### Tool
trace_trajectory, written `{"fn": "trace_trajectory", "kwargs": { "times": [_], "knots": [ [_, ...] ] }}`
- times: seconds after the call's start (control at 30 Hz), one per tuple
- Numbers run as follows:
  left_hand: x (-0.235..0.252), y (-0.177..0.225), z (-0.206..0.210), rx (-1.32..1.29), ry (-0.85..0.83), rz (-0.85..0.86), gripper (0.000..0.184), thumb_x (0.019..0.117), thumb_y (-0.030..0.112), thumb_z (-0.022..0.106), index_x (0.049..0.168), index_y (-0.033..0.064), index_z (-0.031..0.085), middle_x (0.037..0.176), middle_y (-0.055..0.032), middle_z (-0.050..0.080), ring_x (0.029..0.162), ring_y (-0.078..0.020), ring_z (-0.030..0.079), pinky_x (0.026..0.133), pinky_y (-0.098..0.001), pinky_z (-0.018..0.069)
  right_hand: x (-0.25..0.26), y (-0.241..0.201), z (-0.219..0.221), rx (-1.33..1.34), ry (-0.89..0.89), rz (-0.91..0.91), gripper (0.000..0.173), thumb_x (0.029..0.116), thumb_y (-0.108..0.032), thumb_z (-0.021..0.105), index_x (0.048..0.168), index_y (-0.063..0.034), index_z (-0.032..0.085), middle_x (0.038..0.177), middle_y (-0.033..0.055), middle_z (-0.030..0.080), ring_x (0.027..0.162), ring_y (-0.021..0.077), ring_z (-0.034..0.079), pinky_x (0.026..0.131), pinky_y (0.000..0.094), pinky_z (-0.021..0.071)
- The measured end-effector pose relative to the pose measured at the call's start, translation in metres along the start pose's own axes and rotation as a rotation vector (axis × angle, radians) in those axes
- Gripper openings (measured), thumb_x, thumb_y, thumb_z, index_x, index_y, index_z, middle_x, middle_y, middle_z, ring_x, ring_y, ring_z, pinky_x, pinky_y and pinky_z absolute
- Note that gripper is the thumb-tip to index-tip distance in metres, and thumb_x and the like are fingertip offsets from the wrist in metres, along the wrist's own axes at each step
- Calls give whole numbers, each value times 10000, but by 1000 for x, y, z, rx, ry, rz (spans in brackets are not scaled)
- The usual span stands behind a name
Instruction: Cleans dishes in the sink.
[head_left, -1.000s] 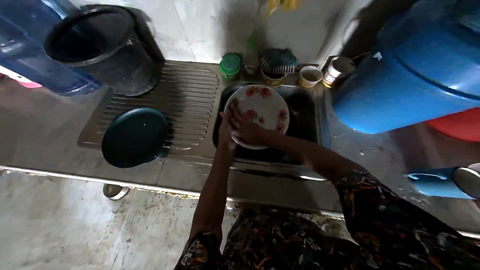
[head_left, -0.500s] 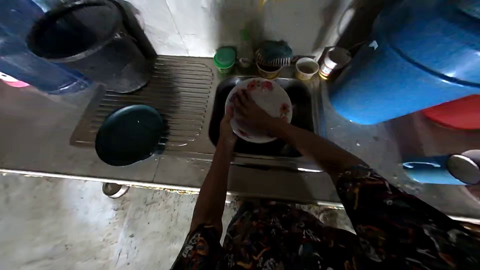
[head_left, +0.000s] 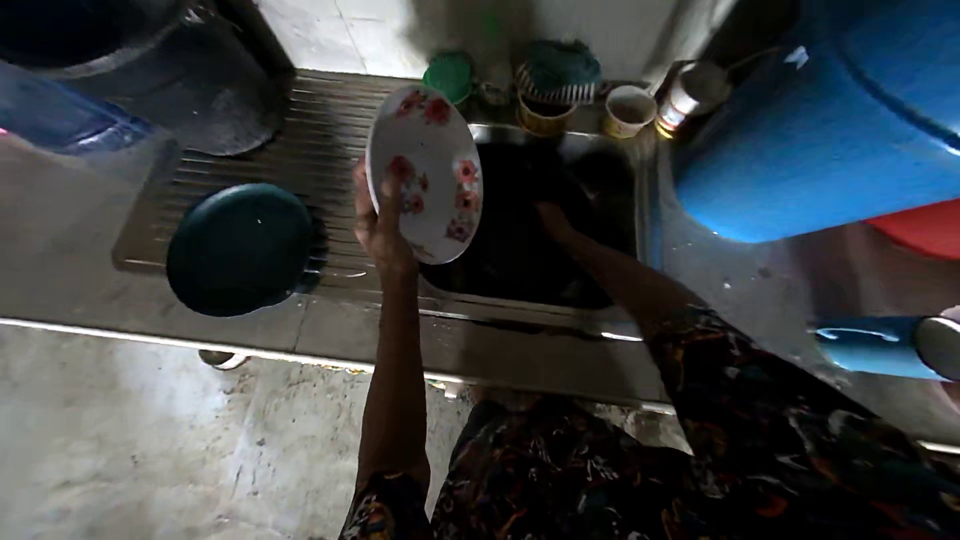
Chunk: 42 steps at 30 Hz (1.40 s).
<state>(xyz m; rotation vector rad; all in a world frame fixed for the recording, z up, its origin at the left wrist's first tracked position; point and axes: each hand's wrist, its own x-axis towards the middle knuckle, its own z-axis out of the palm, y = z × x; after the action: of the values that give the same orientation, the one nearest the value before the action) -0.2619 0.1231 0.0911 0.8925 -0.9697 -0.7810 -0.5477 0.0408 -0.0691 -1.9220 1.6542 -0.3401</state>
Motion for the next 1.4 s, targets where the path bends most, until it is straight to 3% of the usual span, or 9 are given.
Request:
{"fn": "trace_trajectory", "kwargs": {
  "times": [0.1, 0.23, 0.4, 0.57, 0.73, 0.9, 1.13, 1.3, 1.4],
  "knots": [
    [-7, -5, -5, -47, 17, -1, 450, 1077, 131, 444, 1503, -8, 410, 1399, -67, 601, 1220, -131, 620, 1046, -348, 536, 7, -38, 47, -139, 33, -74, 597, 1020, -324, 607, 1511, -12, 472, 1571, 297, 387, 1452, 488, 367, 1183, 634, 300],
    [-25, -4, -14, 48, 48, -106, 465, 1083, 273, 496, 1519, 116, 453, 1400, 1, 604, 1189, -75, 621, 1017, -315, 538, 10, -62, 55, -183, -135, -571, 457, 1037, -284, 596, 1435, -58, 590, 1526, 207, 507, 1441, 396, 438, 1202, 581, 304],
    [-31, -5, -16, 100, 101, -188, 461, 1074, 352, 510, 1498, 173, 485, 1349, 30, 625, 1143, -51, 629, 983, -306, 546, 9, -36, 23, -218, -91, -87, 548, 1035, -179, 591, 1564, -194, 450, 1605, 287, 330, 1457, 572, 273, 1101, 789, 253],
    [-30, -10, -5, 131, 93, -266, 504, 1083, 416, 476, 1540, 207, 437, 1383, -5, 612, 1169, -84, 622, 998, -339, 536, -18, -57, -22, -23, -143, -121, 366, 1009, -74, 615, 1366, 4, 594, 1355, 272, 605, 1258, 446, 587, 1079, 591, 462],
    [-21, -46, 23, 26, 137, -382, 542, 1109, 301, 424, 1584, 61, 320, 1469, -162, 523, 1256, -183, 583, 1054, -371, 500, -35, -109, -64, 236, 164, -334, 309, 1005, -102, 634, 1264, 64, 607, 1183, 231, 685, 1083, 323, 688, 973, 466, 552],
    [-43, -63, 50, -46, 24, -478, 524, 1119, 373, 362, 1564, 96, 369, 1445, -149, 556, 1269, -211, 588, 1061, -431, 508, -22, -72, -16, -234, 133, -372, 588, 1065, -277, 524, 1583, -42, 375, 1670, 273, 211, 1543, 481, 189, 1224, 679, 137],
    [-60, -70, 59, -47, -95, -591, 565, 1107, 442, 364, 1588, 146, 344, 1479, -139, 535, 1300, -228, 565, 1082, -459, 481, -5, -114, 18, 123, 309, -348, 748, 1051, -367, 489, 1598, 69, 226, 1666, 340, 94, 1558, 478, 123, 1266, 562, 186],
    [-37, -55, 38, -145, -109, -520, 490, 1108, 473, 324, 1413, 145, 523, 1260, -7, 647, 1116, -73, 626, 968, -326, 540, -72, -160, -14, 426, -125, -628, 580, 1083, -153, 431, 1607, 23, 255, 1681, 225, 220, 1540, 290, 296, 1255, 404, 272],
    [-27, -52, 26, -191, -168, -496, 481, 1125, 390, 278, 1451, 109, 493, 1290, -47, 651, 1141, -120, 638, 984, -374, 550, -89, -125, -30, -5, -331, -654, 507, 1101, -223, 435, 1589, -94, 388, 1679, 116, 298, 1563, 273, 249, 1274, 492, 196]
  ]
}}
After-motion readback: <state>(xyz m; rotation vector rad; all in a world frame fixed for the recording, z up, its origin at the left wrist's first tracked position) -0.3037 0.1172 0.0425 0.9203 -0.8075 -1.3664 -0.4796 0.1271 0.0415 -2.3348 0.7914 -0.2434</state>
